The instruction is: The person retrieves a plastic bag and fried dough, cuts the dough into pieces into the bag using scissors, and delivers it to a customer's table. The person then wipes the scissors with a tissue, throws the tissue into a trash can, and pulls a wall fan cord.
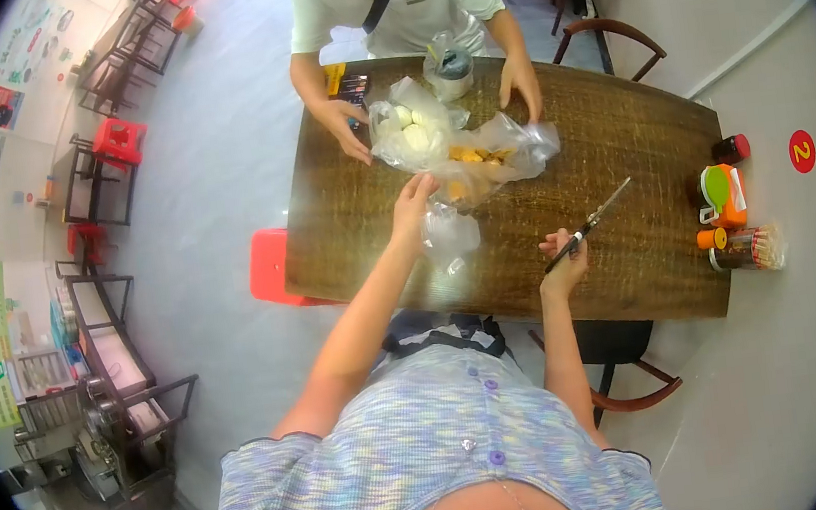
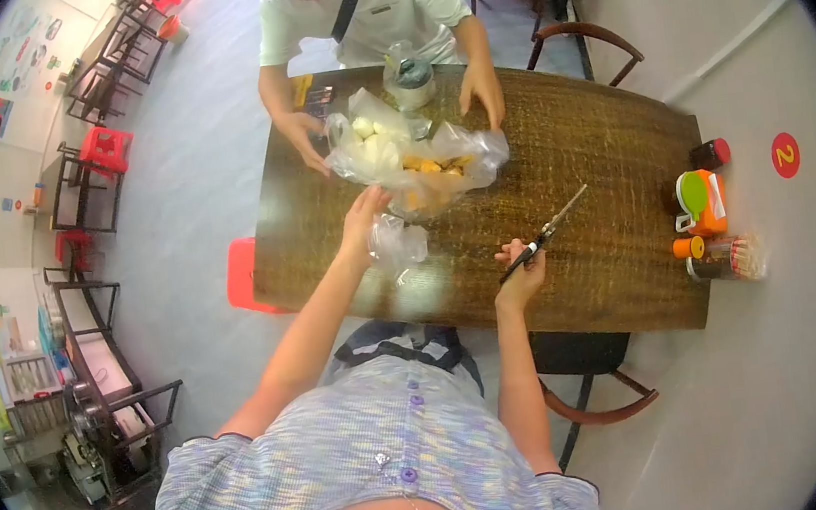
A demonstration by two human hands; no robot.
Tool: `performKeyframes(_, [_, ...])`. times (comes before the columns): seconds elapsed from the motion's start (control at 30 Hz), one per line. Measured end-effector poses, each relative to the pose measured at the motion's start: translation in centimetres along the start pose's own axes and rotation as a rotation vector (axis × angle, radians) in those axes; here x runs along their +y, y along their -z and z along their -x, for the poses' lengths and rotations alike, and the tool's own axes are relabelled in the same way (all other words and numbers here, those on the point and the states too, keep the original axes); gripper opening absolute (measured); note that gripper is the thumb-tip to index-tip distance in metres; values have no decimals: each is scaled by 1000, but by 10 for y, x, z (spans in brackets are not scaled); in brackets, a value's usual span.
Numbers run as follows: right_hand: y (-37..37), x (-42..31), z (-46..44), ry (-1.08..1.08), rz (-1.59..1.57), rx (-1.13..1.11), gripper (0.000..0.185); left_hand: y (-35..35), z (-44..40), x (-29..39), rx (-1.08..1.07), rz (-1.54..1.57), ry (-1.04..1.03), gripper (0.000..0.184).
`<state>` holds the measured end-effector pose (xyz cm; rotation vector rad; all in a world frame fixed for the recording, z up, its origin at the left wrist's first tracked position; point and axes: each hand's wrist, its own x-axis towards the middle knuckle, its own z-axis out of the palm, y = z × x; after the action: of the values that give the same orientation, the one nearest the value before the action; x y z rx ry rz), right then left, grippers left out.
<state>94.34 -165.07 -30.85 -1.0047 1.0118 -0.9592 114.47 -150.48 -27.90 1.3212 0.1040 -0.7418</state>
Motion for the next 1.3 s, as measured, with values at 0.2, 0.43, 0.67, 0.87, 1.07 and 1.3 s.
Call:
performKeyframes(0.2, [-17,23,-13,-103,-118,12,21,-5,10,-16,13,-121,37,54])
performKeyframes(0.43, [-49,53,-34,-225,-131,-30,50,-12,24,-43,-13,-240,144,67])
performKeyframes(0.67, [-91,81,-72,-339,-274,43,44,4,-11,-59,-186,34,384,75])
performKeyframes(0.87, [-103,119,-97,-419,-418,-19,41,-3,-35,-73,-139,73,266,84])
performKeyframes(1.07, [-106,93,-95,-400,-355,-61,45,-7,-17,-46,-89,-106,241,81])
performKeyframes(1.3, [-42,4,-28,-118,-228,37,44,55,31,-42,37,-59,240,53])
